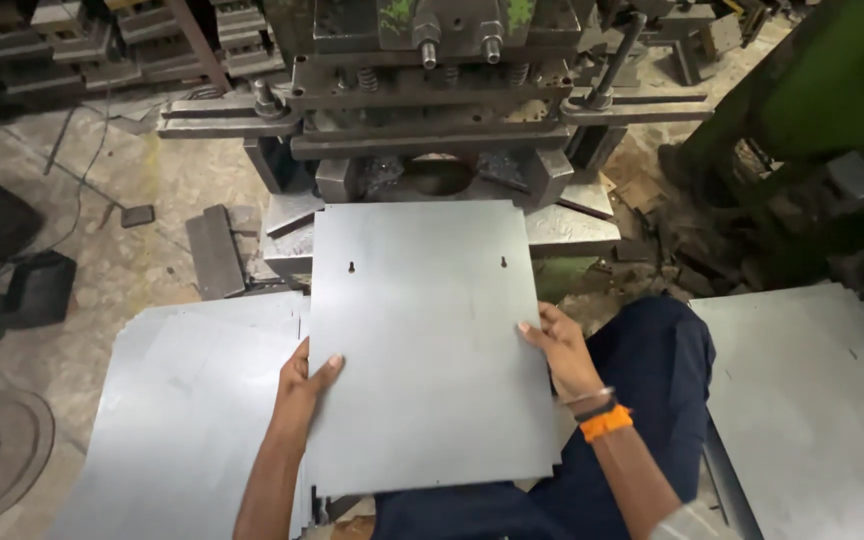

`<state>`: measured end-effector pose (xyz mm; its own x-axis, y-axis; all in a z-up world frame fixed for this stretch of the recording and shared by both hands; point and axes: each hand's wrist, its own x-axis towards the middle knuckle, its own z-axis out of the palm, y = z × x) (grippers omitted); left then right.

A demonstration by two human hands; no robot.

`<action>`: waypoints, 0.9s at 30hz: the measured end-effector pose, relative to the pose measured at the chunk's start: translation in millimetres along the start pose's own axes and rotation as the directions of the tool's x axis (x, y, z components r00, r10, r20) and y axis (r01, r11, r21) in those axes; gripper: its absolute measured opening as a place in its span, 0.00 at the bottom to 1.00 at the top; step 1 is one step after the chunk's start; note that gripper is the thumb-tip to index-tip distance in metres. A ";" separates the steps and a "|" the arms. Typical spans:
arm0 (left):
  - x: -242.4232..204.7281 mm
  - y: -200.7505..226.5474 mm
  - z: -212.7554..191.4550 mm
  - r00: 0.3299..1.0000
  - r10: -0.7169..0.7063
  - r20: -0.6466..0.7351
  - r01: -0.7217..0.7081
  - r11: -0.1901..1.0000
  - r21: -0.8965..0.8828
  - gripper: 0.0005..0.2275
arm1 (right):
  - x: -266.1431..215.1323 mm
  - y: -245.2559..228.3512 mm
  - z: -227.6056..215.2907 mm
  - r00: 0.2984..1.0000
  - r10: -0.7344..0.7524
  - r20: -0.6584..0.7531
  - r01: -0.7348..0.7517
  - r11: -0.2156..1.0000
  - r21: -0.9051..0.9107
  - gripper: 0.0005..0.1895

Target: Placing metal sheets into a stamping machine to punch holes and stacking the finished parts.

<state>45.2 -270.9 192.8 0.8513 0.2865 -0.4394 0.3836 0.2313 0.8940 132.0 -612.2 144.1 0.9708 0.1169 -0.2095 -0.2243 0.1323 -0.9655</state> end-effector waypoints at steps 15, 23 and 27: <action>93.2 -60.2 -125.2 0.642 0.737 -0.213 -0.259 0.469 0.844 0.26 | 21.1 -24.1 199.4 0.889 -0.255 0.380 0.392 0.854 -0.342 0.24; 181.9 -201.3 -387.2 0.466 0.729 -0.501 0.601 0.155 0.784 0.48 | 11.5 50.5 300.5 0.790 0.008 0.613 0.121 0.978 -0.169 0.24; 163.6 -121.3 -457.4 0.729 0.338 -0.596 0.587 0.141 0.797 0.51 | 9.0 68.6 308.1 0.786 0.040 0.617 0.102 0.976 -0.193 0.22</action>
<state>-25.7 173.2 -27.4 0.5365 0.8410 -0.0702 0.8390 -0.5405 -0.0625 99.1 -298.9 123.6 0.7015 0.7045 -0.1077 -0.1036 -0.0488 -0.9934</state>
